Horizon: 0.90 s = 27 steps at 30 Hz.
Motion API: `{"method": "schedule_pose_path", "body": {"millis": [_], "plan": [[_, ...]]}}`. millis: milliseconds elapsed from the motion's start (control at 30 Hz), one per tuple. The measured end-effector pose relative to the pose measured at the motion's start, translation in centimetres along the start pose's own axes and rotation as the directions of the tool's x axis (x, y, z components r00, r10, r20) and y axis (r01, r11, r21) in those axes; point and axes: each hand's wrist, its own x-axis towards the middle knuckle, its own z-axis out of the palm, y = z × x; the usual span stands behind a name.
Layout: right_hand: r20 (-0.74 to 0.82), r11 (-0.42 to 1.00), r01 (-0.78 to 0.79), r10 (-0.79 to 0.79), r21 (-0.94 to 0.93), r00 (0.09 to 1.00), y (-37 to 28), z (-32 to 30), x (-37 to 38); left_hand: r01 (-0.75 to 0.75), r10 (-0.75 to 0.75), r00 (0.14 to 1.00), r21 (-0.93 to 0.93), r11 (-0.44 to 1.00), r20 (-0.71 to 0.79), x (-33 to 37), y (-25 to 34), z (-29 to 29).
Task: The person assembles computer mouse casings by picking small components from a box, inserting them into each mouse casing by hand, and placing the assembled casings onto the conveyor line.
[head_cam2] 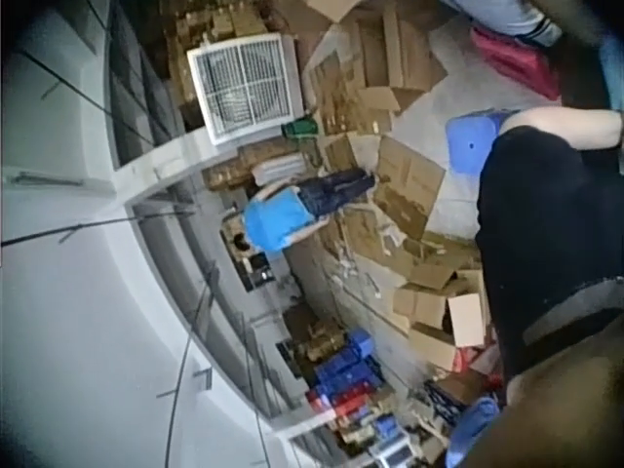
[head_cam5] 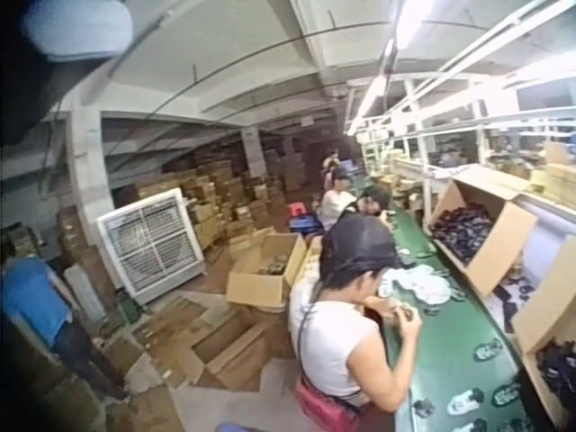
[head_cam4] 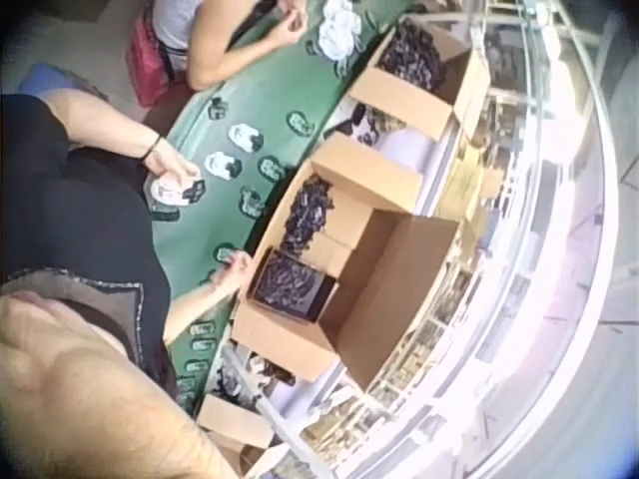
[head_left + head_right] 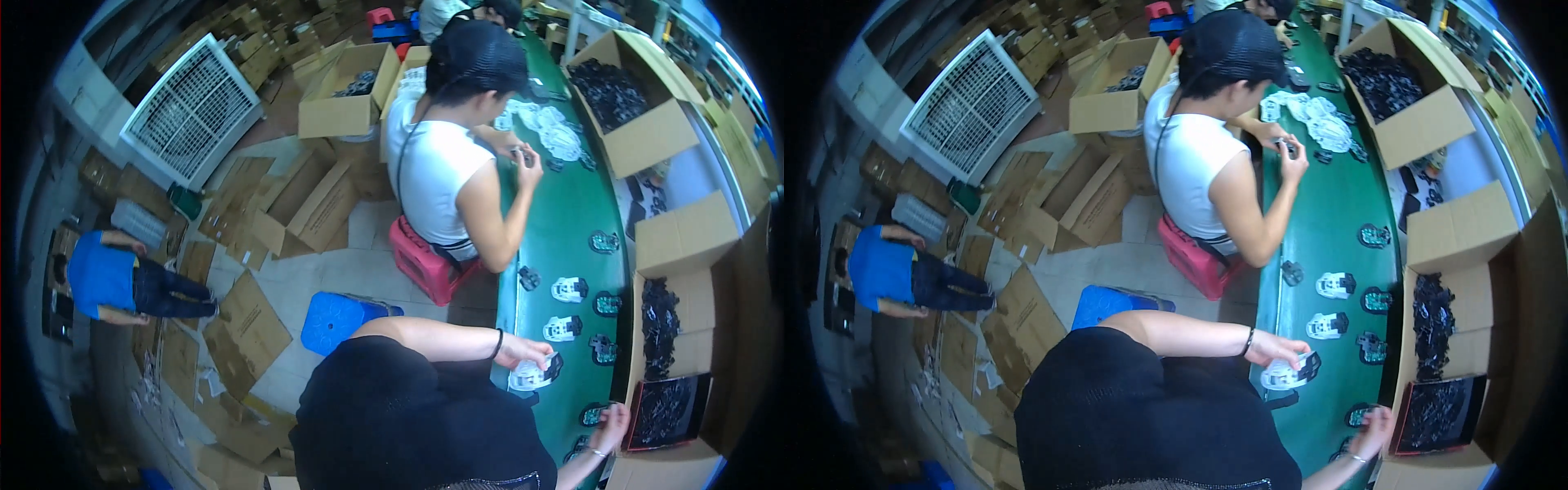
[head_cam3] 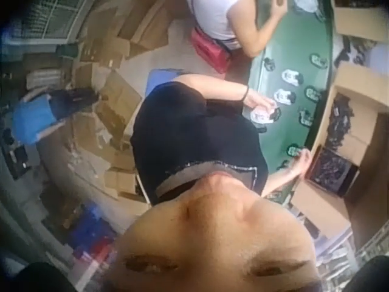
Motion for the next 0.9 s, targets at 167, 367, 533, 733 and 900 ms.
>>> {"method": "schedule_pose_path", "body": {"millis": [167,367,533,733,900], "plan": [[0.363,0.931,-0.225,0.112,0.288,0.925,1.0,11.2,-5.4,-0.174,0.201,0.975,-0.243,0.954,0.093,-5.3,-3.2,2.7],[0.445,0.987,-0.054,-0.020,0.153,0.896,-2.8,12.7,-5.7,-0.359,0.410,0.889,0.244,0.901,-0.204,-4.9,-2.2,1.8],[0.428,0.991,0.098,-0.051,-0.089,0.903,-9.8,17.8,-8.1,-0.542,0.631,0.743,0.354,0.763,-0.222,-6.1,0.7,1.6],[0.358,0.964,0.256,-0.218,-0.064,0.908,-12.9,21.0,-11.1,-0.530,0.631,0.769,0.448,0.720,-0.103,-6.6,2.1,4.4],[0.308,0.955,0.291,-0.261,-0.053,0.915,-10.3,20.7,-11.6,-0.507,0.615,0.782,0.472,0.722,-0.100,-4.7,0.7,5.8]]}}
